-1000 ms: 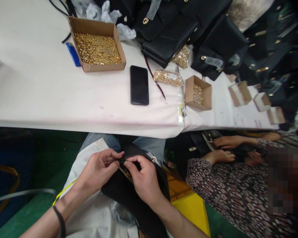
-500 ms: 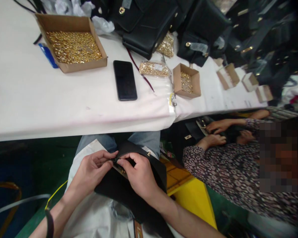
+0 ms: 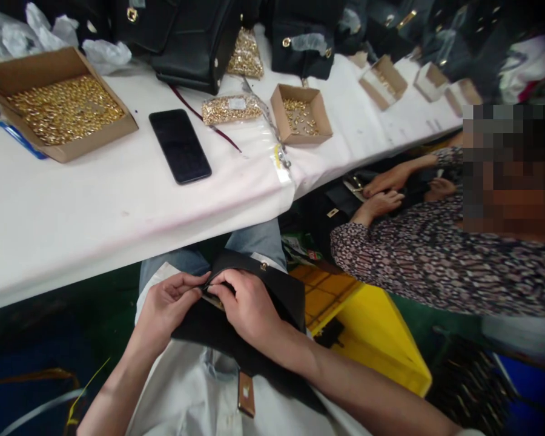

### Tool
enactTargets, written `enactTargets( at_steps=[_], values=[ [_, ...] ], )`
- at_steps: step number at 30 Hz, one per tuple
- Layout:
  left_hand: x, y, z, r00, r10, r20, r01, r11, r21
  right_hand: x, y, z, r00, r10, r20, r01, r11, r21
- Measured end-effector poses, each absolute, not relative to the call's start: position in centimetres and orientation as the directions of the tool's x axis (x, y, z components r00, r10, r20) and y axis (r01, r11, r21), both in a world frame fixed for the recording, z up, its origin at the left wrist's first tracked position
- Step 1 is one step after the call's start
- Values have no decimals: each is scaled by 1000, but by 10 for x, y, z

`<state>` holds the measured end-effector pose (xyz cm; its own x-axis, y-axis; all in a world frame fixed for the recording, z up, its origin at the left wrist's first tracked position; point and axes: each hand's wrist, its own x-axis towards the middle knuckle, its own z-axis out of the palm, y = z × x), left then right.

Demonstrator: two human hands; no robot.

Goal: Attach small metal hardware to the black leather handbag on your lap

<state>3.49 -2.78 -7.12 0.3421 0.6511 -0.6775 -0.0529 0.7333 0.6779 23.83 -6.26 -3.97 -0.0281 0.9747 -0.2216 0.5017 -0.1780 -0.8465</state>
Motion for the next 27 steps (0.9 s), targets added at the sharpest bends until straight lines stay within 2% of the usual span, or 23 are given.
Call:
enactTargets(
  at_steps=[10, 19, 27],
  values=[
    [38, -32, -67, 333, 652, -681, -14, 726, 688, 247, -74, -40, -53, 983, -178, 451, -136, -882],
    [42, -33, -67, 342, 665, -664, -44, 717, 696, 251, -78, -39, -120, 980, -160, 489, -82, -868],
    [44, -32, -64, 337, 686, -645, -38, 694, 719, 249, -78, -42, -57, 979, -196, 435, -153, -887]
  ],
)
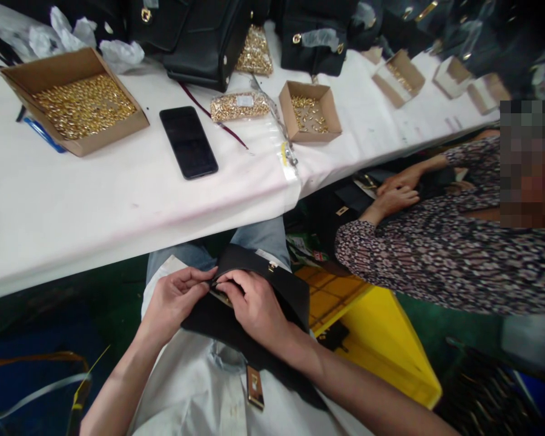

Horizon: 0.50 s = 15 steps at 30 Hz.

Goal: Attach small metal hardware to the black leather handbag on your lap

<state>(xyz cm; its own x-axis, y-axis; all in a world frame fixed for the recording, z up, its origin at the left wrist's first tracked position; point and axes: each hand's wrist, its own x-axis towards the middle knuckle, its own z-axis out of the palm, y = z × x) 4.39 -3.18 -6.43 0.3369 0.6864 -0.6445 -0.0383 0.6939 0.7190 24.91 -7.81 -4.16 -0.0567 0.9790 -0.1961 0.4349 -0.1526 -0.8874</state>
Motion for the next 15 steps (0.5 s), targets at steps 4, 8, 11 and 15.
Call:
enactTargets(
  at_steps=[4, 8, 11, 15],
  values=[
    [45, -28, -59, 347, 691, -634, -19, 682, 732, 249, -77, -45, 14, 973, -231, 345, -221, -912],
    [44, -26, -54, 355, 707, -611, -4, 655, 756, 250, -70, -41, 19, 950, -313, 245, -307, -920],
    [41, -28, -53, 341, 723, -600, 25, 631, 775, 250, -64, -35, 4, 935, -354, 196, -348, -917],
    [39, -33, -54, 316, 724, -612, 25, 639, 769, 247, -63, -38, -37, 911, -411, 172, -399, -901]
  ],
)
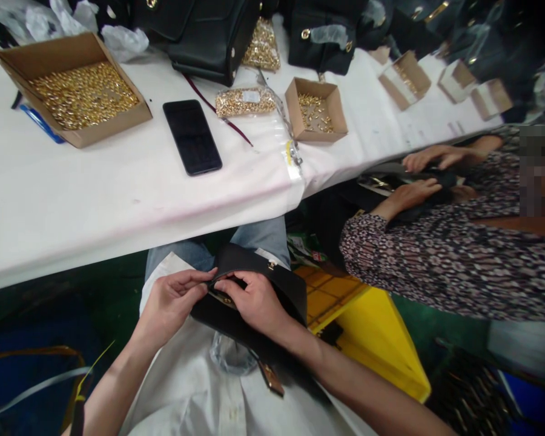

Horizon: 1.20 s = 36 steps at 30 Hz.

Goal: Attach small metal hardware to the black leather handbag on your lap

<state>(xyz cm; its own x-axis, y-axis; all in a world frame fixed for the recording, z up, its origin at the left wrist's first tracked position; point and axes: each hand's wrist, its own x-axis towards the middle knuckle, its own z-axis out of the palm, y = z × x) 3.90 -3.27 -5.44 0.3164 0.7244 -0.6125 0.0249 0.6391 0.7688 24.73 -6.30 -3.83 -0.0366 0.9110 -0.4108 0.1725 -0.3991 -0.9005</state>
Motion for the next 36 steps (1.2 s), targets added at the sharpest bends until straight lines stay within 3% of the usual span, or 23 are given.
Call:
enactTargets(
  at_steps=[6, 16, 21, 26, 31, 36],
  values=[
    [45, -35, -50, 304, 720, -624, -43, 664, 746, 251, -68, -54, -19, 870, -492, 154, -484, -861],
    [53, -42, -47, 259, 738, -623, -108, 663, 741, 263, -67, -54, -41, 836, -546, 323, -506, -800],
    [58, -46, -45, 261, 750, -607, -148, 653, 743, 273, -67, -59, -77, 859, -506, 396, -439, -806],
    [58, -46, -48, 250, 747, -615, -143, 657, 740, 276, -59, -58, -249, 839, -484, 455, -340, -823],
    [61, -48, -43, 214, 774, -596, -150, 629, 763, 275, -49, -53, -97, 843, -529, 426, -446, -787],
    [77, -51, -25, 145, 851, -505, -120, 522, 845, 302, -55, -56, -64, 810, -583, 373, -522, -767]
  ],
)
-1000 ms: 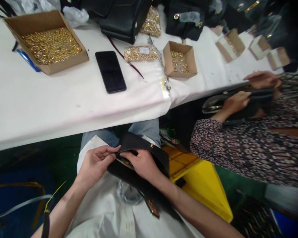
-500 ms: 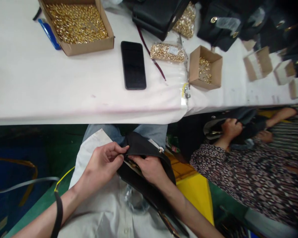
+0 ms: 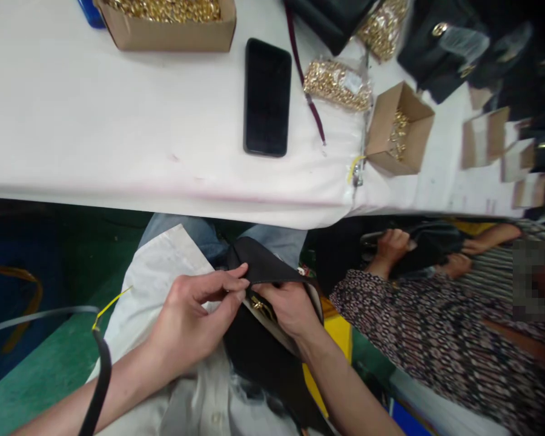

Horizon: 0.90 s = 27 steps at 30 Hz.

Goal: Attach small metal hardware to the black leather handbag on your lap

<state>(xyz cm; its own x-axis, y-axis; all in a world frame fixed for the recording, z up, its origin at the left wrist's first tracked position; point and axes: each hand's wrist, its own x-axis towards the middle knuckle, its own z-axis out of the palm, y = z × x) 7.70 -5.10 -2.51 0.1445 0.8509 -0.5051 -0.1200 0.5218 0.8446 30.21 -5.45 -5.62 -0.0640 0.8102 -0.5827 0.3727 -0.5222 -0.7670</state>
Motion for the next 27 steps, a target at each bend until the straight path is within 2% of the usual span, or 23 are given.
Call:
enactTargets(
  at_steps=[11, 18, 27],
  values=[
    [80, -57, -27, 160, 952, -261, 24, 261, 965, 326, -49, -51, -113, 753, -648, 309, -593, -743],
    [84, -57, -25, 175, 944, -280, 41, 277, 960, 334, -51, -60, -101, 727, -679, 303, -628, -717],
    [84, -53, -23, 168, 968, -189, 16, 189, 982, 332, -48, -64, -127, 701, -702, 278, -654, -704]
  ],
)
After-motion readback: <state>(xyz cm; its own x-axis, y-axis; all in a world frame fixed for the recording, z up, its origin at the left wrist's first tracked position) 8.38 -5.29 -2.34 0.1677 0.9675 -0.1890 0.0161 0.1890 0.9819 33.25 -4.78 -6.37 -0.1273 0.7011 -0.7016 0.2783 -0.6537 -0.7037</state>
